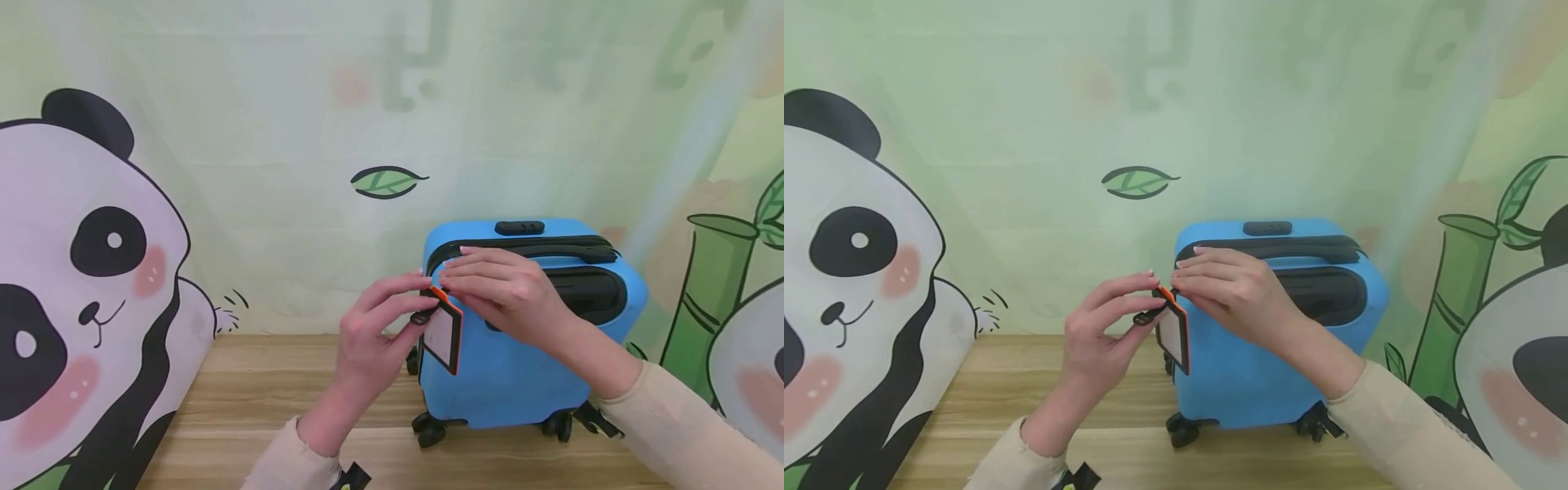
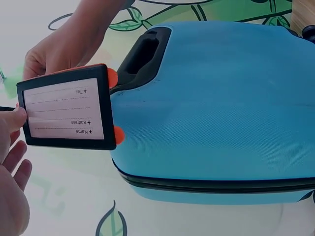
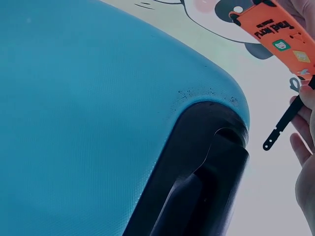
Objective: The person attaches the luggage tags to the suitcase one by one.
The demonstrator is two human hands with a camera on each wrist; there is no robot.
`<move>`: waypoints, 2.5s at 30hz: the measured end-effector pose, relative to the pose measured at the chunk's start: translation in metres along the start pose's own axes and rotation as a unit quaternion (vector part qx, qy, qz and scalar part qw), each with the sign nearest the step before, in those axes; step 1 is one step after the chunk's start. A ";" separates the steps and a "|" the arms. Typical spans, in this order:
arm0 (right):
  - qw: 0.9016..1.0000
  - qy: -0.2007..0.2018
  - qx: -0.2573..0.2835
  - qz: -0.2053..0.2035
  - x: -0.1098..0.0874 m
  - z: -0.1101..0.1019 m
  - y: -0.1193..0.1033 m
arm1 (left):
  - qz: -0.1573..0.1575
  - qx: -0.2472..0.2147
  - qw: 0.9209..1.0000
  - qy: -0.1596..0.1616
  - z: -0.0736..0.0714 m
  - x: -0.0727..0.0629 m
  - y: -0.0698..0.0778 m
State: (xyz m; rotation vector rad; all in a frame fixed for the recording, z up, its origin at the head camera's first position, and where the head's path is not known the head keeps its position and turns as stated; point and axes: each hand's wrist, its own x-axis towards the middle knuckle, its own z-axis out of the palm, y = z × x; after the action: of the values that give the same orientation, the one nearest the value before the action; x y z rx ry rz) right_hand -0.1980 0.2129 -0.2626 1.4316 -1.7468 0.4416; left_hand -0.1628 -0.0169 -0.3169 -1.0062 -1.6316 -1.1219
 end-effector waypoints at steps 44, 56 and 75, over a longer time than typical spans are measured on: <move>0.993 -0.005 0.023 0.119 -0.018 -0.012 -0.007 | -0.008 0.122 0.992 0.007 0.006 0.001 -0.001; 0.990 -0.035 0.012 0.133 -0.029 -0.010 -0.004 | -0.030 0.109 0.993 -0.016 0.017 -0.005 -0.009; 0.988 -0.091 -0.020 0.126 -0.038 0.006 0.001 | -0.015 0.073 0.997 0.001 0.037 -0.015 -0.019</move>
State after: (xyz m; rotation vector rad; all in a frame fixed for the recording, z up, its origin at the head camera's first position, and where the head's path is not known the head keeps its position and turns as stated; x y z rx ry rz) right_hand -0.2006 0.2339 -0.2954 1.2600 -2.0861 0.4166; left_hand -0.1844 0.0118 -0.3425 -0.8880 -1.7065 -1.0062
